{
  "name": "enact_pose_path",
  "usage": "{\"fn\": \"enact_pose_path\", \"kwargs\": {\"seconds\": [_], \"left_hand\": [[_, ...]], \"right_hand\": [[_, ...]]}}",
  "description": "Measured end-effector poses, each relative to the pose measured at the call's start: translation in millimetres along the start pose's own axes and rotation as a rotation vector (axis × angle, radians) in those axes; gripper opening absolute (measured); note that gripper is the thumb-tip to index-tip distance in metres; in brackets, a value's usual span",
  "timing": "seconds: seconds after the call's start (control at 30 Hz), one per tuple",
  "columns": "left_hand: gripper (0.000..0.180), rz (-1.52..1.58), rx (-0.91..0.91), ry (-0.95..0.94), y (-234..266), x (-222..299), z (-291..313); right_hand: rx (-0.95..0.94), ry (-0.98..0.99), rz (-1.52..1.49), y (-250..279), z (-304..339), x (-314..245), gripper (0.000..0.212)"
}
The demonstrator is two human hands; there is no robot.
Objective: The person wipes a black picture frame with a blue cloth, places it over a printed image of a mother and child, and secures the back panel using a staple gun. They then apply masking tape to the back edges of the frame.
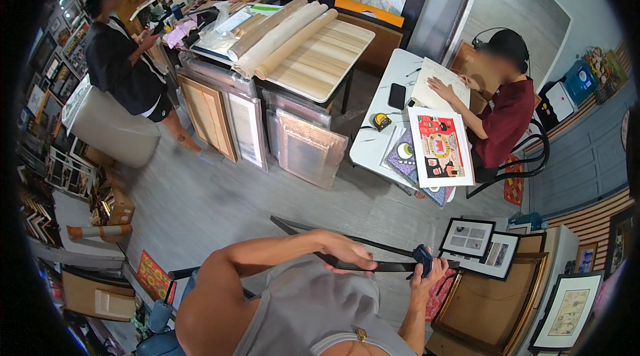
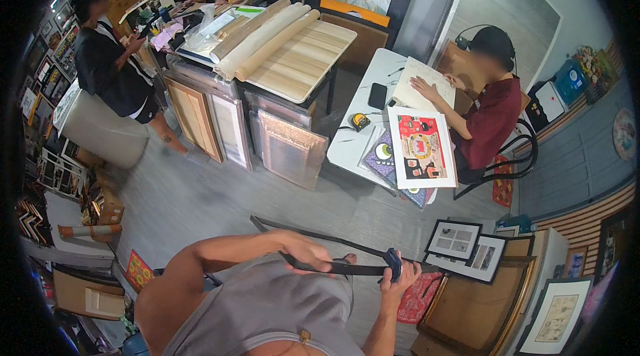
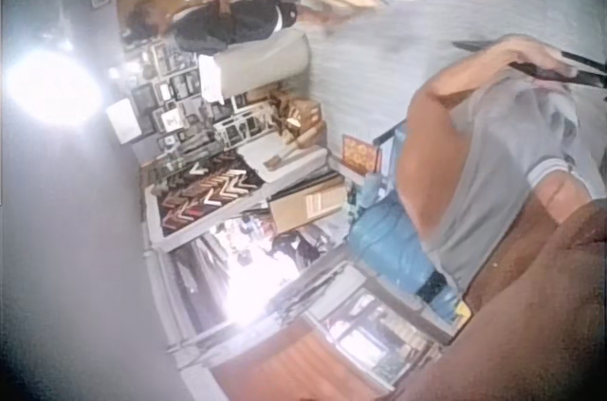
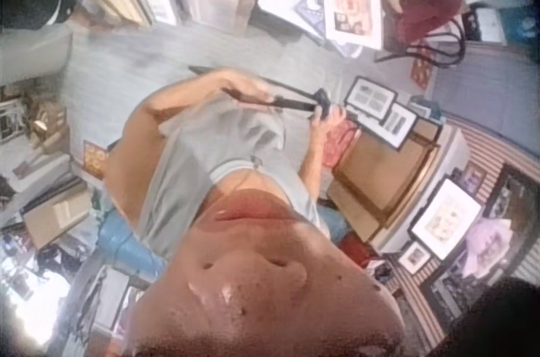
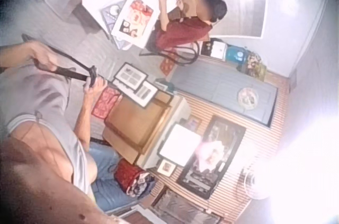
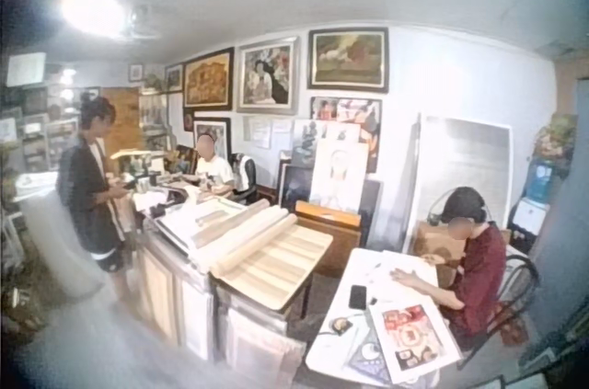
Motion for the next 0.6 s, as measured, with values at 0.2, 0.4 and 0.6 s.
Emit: {"fn": "enact_pose_path", "kwargs": {"seconds": [0.2, 0.4, 0.6], "left_hand": [[0.089, 0.079, -0.058, -0.068, 14, -26, 44], [0.074, 0.166, -0.079, -0.119, 36, -28, 76], [0.064, 0.182, 0.206, -0.098, 63, -33, 91]], "right_hand": [[-0.145, 0.169, -0.04, -24, 2, 29, 0.063], [-0.289, 0.295, -0.079, -20, -18, 14, 0.05], [-0.36, 0.21, -0.193, -22, -23, 19, 0.033]]}}
Point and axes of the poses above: each hand's wrist, its own z-axis away from the middle knuckle, its own y-axis out of the back of the hand, x = y × z, the point moved 10 cm from there along -z, towards the middle knuckle, and after that the axes turned 4 degrees about -y, right-handed, at the moved point
